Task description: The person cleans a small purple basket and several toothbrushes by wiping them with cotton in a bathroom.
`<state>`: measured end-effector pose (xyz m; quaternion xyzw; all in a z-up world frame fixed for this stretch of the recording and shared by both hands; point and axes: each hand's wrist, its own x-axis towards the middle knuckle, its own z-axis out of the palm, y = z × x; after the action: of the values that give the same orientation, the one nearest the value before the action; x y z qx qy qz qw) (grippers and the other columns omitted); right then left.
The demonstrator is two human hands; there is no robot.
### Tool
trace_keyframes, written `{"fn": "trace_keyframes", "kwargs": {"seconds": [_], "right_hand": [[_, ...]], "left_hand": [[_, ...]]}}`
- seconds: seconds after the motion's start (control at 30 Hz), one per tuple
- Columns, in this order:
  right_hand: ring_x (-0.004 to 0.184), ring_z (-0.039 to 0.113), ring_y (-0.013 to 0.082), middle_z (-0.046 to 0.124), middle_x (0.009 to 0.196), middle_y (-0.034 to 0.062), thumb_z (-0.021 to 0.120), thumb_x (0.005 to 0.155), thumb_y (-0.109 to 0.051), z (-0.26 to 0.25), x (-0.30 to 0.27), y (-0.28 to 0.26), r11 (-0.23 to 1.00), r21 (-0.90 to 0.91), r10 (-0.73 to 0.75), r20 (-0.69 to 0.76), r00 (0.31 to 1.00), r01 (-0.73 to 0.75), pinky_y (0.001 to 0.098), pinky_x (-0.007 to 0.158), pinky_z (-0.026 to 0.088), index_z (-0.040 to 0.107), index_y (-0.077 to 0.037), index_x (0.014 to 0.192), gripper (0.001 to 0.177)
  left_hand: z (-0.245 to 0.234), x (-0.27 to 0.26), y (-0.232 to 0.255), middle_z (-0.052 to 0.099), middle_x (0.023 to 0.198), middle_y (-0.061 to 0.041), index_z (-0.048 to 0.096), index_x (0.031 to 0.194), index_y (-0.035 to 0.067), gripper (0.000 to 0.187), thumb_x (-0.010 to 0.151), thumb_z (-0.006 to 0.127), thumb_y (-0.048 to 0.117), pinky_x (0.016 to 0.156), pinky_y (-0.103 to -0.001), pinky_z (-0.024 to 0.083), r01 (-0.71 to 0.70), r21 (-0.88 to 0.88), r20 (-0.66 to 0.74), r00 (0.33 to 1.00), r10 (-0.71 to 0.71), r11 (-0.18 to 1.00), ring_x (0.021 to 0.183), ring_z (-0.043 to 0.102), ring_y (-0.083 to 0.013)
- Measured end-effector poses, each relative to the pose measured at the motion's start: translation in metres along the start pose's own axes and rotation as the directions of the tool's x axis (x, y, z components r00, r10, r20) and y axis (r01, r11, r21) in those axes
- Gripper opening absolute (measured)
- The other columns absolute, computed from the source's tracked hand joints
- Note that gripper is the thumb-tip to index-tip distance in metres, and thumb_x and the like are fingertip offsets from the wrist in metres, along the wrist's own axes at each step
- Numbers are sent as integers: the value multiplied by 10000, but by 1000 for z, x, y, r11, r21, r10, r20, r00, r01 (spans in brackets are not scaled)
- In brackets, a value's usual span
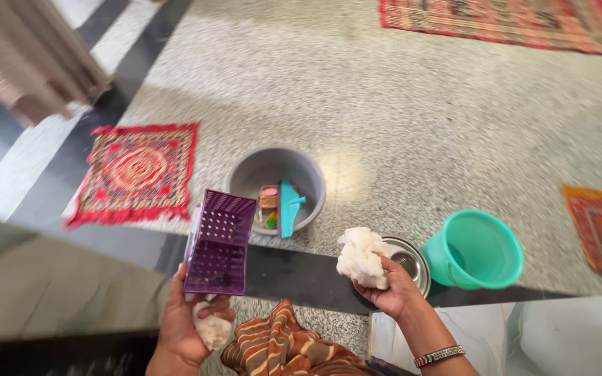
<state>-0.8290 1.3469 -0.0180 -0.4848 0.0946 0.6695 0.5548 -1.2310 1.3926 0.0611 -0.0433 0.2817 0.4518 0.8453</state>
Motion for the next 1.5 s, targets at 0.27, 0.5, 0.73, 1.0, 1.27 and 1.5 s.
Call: {"fn": "trace_keyframes", "kwargs": {"seconds": [0.27,0.5,0.73,1.0,1.27,1.5], "right_hand": [[1082,667,286,698,1229,63,588,931,-278,-3,3,0,960,190,-165,-214,963,207,442,803,565,608,-229,1280,353],[1057,653,309,701,1216,100,624,967,-386,-34,39,-28,889,340,-198,-319,927,307,467,798,553,624,-152,1269,382],[1077,614,304,668,1246,97,504,1026,-456,-67,107,-86,855,405,-151,-407,901,325,489,823,523,591,-190,1305,395],[1091,634,308,704,1204,63,520,1003,-521,-102,170,-162,837,430,-169,-384,908,338,490,813,527,621,-234,1294,421],[1174,598,434,466,1405,164,674,951,-469,-107,172,-238,806,408,-198,-497,845,429,515,913,504,429,-235,1373,541],[1020,698,313,711,1070,162,695,925,-279,-86,140,-194,822,375,-308,-340,889,428,463,873,556,568,-61,1236,401]], "left_hand": [[40,104,22,667,829,-131,637,897,109,558,823,664,662,458,-235,396,392,177,-200,912,-357,903,434,397,-37],[73,164,-21,699,852,-186,645,891,146,521,785,657,656,431,-220,363,601,191,-193,798,-570,776,427,398,-48],[116,202,-61,695,863,-200,683,902,133,560,734,666,667,396,-236,344,694,163,-235,718,-656,701,395,376,-84],[165,243,-83,603,771,-80,652,903,47,645,814,653,686,474,-261,417,680,227,-198,733,-651,697,428,387,-54],[195,268,-128,678,833,-128,636,896,93,568,858,671,659,480,-250,441,718,217,-272,695,-666,661,455,442,-55],[196,322,-183,722,995,-132,669,1118,120,589,877,599,654,498,-292,463,656,309,-173,751,-638,689,490,485,-94]]}}
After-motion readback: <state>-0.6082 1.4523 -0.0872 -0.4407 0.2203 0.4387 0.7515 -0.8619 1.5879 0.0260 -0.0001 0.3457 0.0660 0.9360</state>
